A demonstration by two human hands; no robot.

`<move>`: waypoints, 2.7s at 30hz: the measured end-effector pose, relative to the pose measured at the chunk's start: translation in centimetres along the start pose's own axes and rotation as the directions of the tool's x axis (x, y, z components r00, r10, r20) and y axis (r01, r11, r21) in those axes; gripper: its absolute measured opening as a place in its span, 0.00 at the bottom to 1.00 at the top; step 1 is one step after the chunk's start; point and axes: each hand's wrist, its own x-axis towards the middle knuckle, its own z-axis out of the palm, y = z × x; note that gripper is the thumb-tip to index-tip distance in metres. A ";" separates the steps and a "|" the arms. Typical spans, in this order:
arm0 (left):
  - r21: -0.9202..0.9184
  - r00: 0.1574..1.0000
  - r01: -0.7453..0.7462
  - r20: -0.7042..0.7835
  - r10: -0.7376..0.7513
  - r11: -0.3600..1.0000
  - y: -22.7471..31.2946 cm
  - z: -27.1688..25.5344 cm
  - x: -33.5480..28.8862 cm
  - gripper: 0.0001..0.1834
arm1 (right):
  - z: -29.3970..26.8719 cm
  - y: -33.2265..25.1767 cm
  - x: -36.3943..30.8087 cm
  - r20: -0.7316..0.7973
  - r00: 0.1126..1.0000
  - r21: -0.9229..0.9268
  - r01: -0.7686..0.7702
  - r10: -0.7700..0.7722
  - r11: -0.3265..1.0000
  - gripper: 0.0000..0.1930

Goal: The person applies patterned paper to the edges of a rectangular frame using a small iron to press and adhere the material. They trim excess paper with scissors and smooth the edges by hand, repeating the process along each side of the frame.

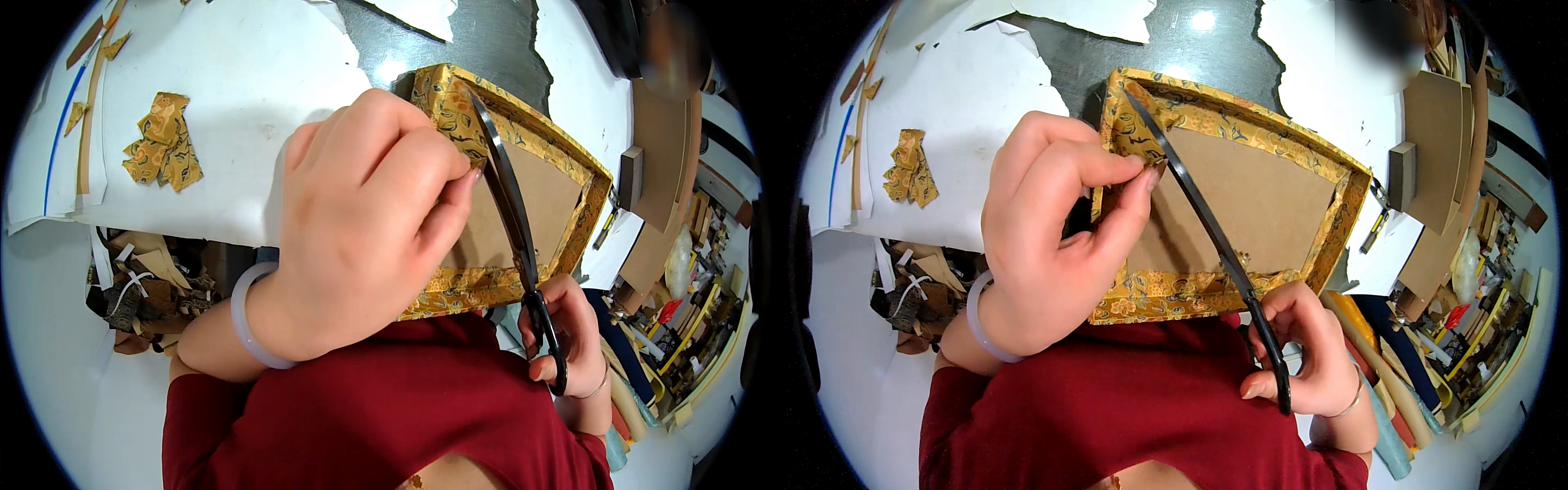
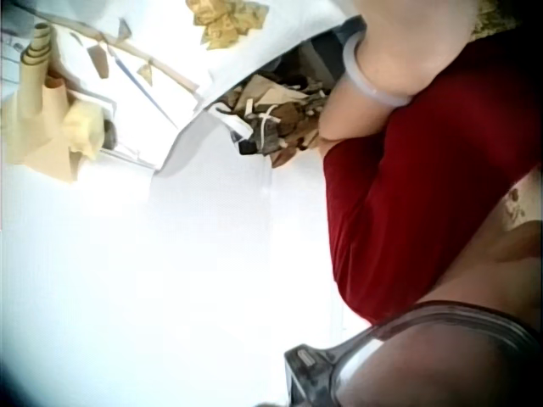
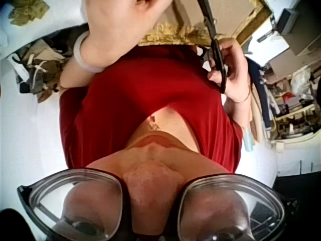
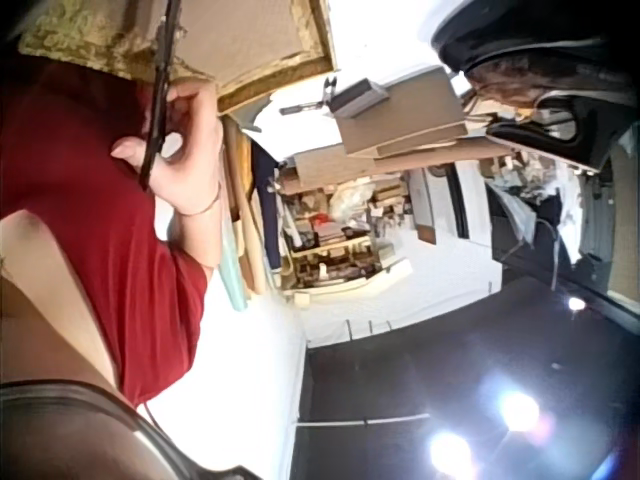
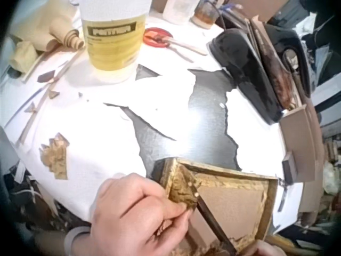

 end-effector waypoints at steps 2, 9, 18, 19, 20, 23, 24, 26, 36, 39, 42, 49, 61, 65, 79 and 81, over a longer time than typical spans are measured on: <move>0.008 1.000 -0.004 0.000 0.004 1.000 0.0 0.0 0.0 0.14 | -0.2 -0.2 0.2 -0.005 1.000 -0.028 0.000 0.000 1.000 0.39; 0.014 1.000 0.001 0.001 -0.001 1.000 0.0 -0.1 0.0 0.15 | -0.1 -0.6 0.3 -0.054 0.998 -0.039 0.013 -0.015 0.999 0.41; 0.007 1.000 -0.008 0.001 0.008 1.000 -0.2 0.0 -0.1 0.16 | -0.3 -0.7 0.0 -0.065 0.998 -0.066 0.000 -0.004 0.998 0.39; 0.006 1.000 -0.008 0.001 0.008 1.000 -0.2 0.1 -0.1 0.16 | -0.3 -0.7 -0.1 -0.074 0.997 -0.058 -0.013 0.009 0.998 0.39; 0.004 1.000 -0.007 0.001 0.007 1.000 -0.2 0.1 -0.1 0.16 | -0.2 -0.6 -0.2 -0.083 0.996 -0.049 -0.026 0.022 0.998 0.39; 0.008 1.000 -0.002 -0.001 0.002 1.000 0.0 0.1 -0.1 0.16 | -0.3 -0.8 -0.3 -0.098 0.994 -0.041 -0.046 0.042 0.998 0.40; 0.010 1.000 -0.005 -0.002 0.005 1.000 0.0 0.1 -0.1 0.16 | -0.3 -0.9 -0.4 -0.104 0.994 -0.040 -0.050 0.046 0.998 0.40; 0.011 1.000 -0.008 -0.007 0.008 1.000 0.0 0.2 -0.1 0.16 | -0.2 -0.9 -0.4 -0.108 0.994 -0.050 -0.039 0.033 0.998 0.39; 0.010 1.000 -0.010 -0.002 0.010 1.000 0.0 0.2 -0.1 0.15 | -0.1 -0.5 -0.3 -0.113 0.993 -0.130 0.020 -0.035 0.991 0.39; -0.001 1.000 -0.012 -0.010 0.012 1.000 0.0 0.3 -0.2 0.16 | 0.0 -0.5 -0.3 -0.121 0.992 -0.107 0.014 -0.027 0.994 0.38; 0.002 1.000 -0.020 -0.008 0.020 1.000 -0.1 0.3 -0.2 0.16 | 0.2 -0.5 -0.3 -0.131 0.991 -0.078 0.010 -0.020 0.997 0.38; 0.011 1.000 -0.021 0.012 0.020 1.000 -0.1 0.1 -0.2 0.16 | -0.1 -0.3 -0.4 -0.116 0.993 -0.104 0.021 -0.033 0.994 0.37; 0.010 1.000 -0.017 0.022 0.017 1.000 0.0 0.0 -0.2 0.16 | 0.2 -0.4 -0.4 -0.128 0.991 -0.091 0.020 -0.031 0.996 0.35; 0.007 1.000 -0.015 0.023 0.015 1.000 0.0 0.1 -0.1 0.16 | 0.3 -0.4 -0.4 -0.140 0.990 -0.078 0.010 -0.021 0.997 0.34; 0.015 0.999 0.010 0.052 -0.010 1.000 0.2 -0.2 0.0 0.16 | 0.1 -0.6 -0.2 -0.140 0.989 -0.177 0.013 -0.038 0.984 0.32; 0.011 0.998 0.011 0.055 -0.012 1.000 0.2 -0.2 0.0 0.16 | 0.1 -0.6 -0.2 -0.136 0.990 -0.171 0.009 -0.032 0.985 0.32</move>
